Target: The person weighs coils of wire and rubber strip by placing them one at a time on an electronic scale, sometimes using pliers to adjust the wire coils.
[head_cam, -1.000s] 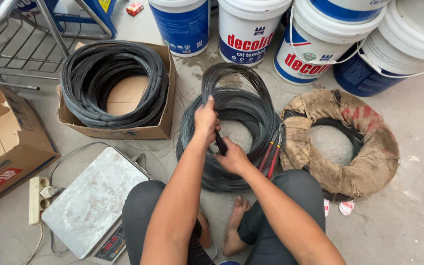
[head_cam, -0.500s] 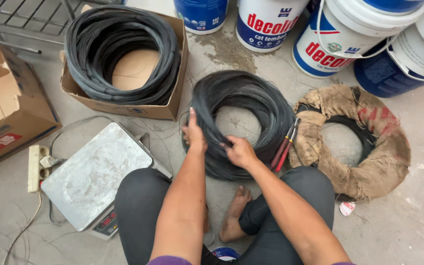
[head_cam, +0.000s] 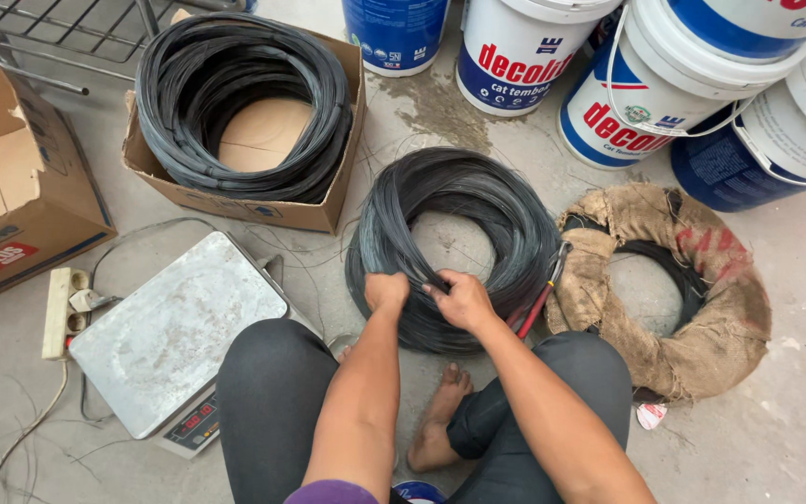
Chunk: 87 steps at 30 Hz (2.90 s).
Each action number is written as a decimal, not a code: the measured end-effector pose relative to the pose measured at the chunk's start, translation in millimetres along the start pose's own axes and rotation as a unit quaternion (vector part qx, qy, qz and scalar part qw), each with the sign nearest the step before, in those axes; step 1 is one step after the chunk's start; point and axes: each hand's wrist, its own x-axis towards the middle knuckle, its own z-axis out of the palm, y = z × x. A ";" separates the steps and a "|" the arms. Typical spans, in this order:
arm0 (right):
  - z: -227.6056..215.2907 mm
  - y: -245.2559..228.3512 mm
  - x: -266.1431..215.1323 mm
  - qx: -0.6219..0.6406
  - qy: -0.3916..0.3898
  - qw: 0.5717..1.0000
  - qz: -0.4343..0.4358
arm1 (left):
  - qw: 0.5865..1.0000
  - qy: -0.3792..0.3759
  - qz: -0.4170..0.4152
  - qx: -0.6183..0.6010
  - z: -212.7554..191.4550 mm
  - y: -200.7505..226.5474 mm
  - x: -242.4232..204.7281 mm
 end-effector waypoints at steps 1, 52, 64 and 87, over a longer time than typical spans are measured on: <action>1.7 1.7 2.3 0.001 -0.002 1.000 -0.002 | 1.000 0.002 -0.001 0.000 -4.2 2.2 -5.5; -7.0 13.1 7.3 0.083 0.024 0.996 0.030 | 0.856 -0.299 0.058 -0.417 -45.4 168.6 -64.7; -9.4 -1.6 -10.1 -0.018 -0.123 0.991 0.052 | 0.940 -0.198 0.044 -0.273 -71.6 140.4 -67.4; 17.1 11.4 23.8 -0.076 -0.016 0.997 0.007 | 0.969 -0.001 -0.103 -0.224 -47.0 58.3 4.0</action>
